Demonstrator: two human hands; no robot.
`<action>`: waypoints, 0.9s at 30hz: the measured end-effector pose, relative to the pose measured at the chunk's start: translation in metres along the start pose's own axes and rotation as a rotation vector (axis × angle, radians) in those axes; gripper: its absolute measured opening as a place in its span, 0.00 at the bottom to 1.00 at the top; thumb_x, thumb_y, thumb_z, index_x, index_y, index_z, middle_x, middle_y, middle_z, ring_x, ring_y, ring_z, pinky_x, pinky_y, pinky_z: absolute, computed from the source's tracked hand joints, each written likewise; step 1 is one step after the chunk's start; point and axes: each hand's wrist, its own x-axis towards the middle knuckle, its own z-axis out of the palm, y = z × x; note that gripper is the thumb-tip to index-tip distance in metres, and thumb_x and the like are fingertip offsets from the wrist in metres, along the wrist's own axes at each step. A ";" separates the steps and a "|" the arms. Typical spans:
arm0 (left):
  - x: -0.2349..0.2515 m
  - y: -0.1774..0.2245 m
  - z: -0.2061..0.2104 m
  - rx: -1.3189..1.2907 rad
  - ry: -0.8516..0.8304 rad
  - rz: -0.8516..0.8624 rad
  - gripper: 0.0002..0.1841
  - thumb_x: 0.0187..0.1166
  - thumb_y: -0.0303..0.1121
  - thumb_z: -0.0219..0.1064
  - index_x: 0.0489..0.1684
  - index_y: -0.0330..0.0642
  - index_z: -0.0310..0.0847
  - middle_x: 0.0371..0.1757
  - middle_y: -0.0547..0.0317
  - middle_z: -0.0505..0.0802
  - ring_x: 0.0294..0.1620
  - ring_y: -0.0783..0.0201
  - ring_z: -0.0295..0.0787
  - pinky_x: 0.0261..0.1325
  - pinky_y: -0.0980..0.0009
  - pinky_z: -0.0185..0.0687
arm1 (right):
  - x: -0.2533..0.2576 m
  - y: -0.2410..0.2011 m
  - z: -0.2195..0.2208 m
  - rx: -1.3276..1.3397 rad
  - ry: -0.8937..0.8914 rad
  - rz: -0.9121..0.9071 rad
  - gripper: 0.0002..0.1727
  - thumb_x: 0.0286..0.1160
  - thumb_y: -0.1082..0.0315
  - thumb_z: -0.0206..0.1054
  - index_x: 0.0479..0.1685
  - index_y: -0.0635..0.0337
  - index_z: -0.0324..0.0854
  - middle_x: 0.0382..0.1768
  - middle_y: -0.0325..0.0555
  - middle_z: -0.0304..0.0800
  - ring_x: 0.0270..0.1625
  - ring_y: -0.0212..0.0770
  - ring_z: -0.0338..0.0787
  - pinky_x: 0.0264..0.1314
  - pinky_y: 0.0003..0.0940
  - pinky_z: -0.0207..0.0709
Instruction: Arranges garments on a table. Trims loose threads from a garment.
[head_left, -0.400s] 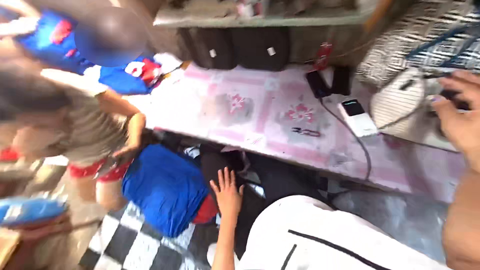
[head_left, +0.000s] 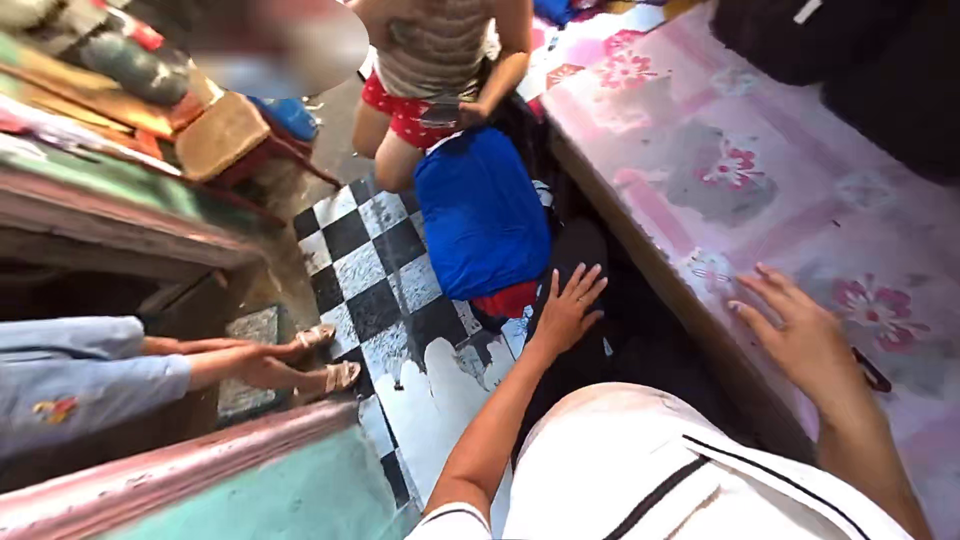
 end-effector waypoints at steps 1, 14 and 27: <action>0.008 -0.014 -0.009 -0.017 0.144 -0.025 0.21 0.85 0.36 0.63 0.74 0.40 0.83 0.82 0.48 0.81 0.87 0.46 0.70 0.88 0.31 0.51 | 0.003 -0.009 0.007 0.022 -0.013 -0.035 0.25 0.85 0.59 0.62 0.73 0.66 0.82 0.81 0.70 0.72 0.80 0.71 0.75 0.78 0.69 0.68; -0.050 -0.189 -0.121 -0.629 0.522 -1.310 0.23 0.78 0.37 0.75 0.57 0.21 0.82 0.53 0.32 0.91 0.55 0.47 0.90 0.65 0.51 0.83 | 0.069 -0.087 0.070 0.098 -0.274 -0.301 0.22 0.83 0.59 0.65 0.67 0.64 0.86 0.76 0.61 0.81 0.76 0.62 0.83 0.76 0.59 0.76; -0.007 -0.037 -0.141 -1.457 0.789 -0.900 0.10 0.91 0.28 0.47 0.55 0.31 0.71 0.40 0.50 0.91 0.40 0.59 0.93 0.50 0.62 0.91 | 0.134 -0.186 0.207 0.192 0.101 -0.775 0.24 0.57 0.77 0.72 0.60 0.62 0.87 0.56 0.55 0.94 0.58 0.56 0.94 0.58 0.55 0.87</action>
